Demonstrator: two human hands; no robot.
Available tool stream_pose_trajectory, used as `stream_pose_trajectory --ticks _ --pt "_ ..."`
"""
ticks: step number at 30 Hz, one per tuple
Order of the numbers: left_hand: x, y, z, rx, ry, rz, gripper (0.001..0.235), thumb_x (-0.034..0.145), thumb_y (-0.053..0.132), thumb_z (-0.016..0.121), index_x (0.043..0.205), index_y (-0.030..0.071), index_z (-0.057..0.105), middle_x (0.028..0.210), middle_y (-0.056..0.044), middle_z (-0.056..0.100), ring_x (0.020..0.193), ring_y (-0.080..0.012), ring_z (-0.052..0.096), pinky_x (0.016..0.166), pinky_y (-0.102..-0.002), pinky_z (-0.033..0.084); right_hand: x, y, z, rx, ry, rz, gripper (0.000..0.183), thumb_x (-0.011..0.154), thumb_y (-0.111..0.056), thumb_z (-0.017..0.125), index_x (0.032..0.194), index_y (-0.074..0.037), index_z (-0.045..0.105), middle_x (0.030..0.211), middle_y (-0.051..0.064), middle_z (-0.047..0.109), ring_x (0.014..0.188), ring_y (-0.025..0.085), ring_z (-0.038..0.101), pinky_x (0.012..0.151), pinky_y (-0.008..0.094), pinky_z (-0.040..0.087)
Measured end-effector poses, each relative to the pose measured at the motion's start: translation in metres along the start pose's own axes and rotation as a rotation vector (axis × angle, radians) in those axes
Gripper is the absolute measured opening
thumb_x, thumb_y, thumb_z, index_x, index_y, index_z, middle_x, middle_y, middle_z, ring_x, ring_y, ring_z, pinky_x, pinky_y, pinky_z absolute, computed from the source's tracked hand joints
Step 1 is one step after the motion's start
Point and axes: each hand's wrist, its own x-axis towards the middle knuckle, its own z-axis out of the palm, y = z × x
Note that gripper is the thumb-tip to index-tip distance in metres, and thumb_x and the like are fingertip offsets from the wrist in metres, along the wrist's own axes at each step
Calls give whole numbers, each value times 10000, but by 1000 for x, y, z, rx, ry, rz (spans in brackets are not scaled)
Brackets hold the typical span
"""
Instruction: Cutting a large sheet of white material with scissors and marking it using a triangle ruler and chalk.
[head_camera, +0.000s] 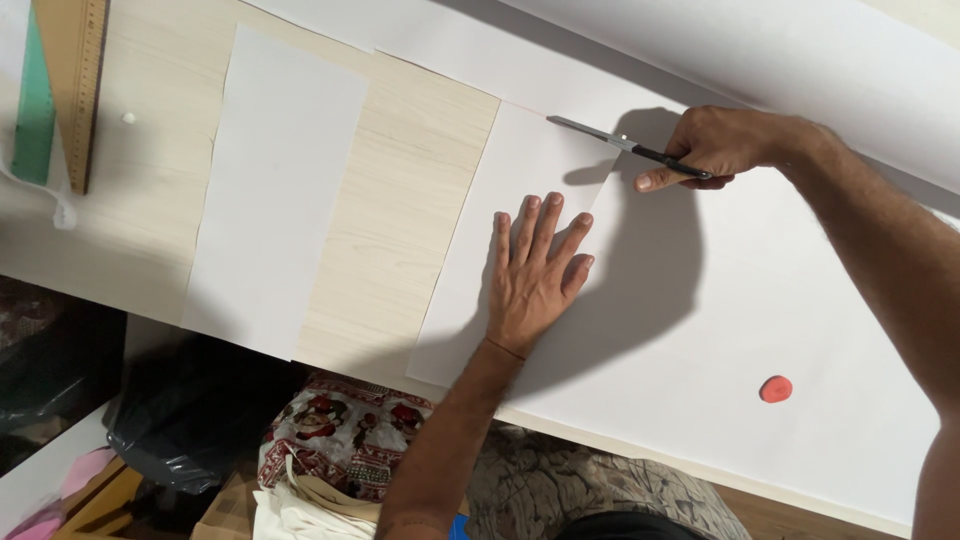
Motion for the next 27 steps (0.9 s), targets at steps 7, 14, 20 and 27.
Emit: stream_pose_trajectory --ticks 7,14,20,27 --pt "-1 -1 3 -16 14 0 548 1116 512 509 1611 319 378 1687 -83 342 1577 -308 304 1298 -569 229 4 -6 0 -19 -5 26 708 838 -592 762 530 -4 514 458 118 505 456 221 461 601 366 424" --pt "0 -1 1 -51 2 -6 527 1119 497 471 1609 316 404 1691 -85 327 1581 -309 291 1304 -561 202 7 -13 -3 -26 -3 0 716 828 -605 751 510 -3 531 435 119 514 449 212 452 604 358 420" --pt "-1 -1 -1 -26 -24 -13 564 1118 520 520 1624 322 365 1701 -77 310 1587 -301 273 1308 -555 204 8 -24 -4 -54 -2 21 694 833 -601 749 533 -2 568 450 123 543 463 217 479 619 361 438" --pt "1 -2 -7 -23 22 -5 549 1127 509 512 1615 299 370 1680 -91 367 1570 -315 337 1301 -553 248 9 -34 -4 -49 0 -5 713 842 -604 728 518 -1 528 451 135 551 458 228 486 604 367 422"
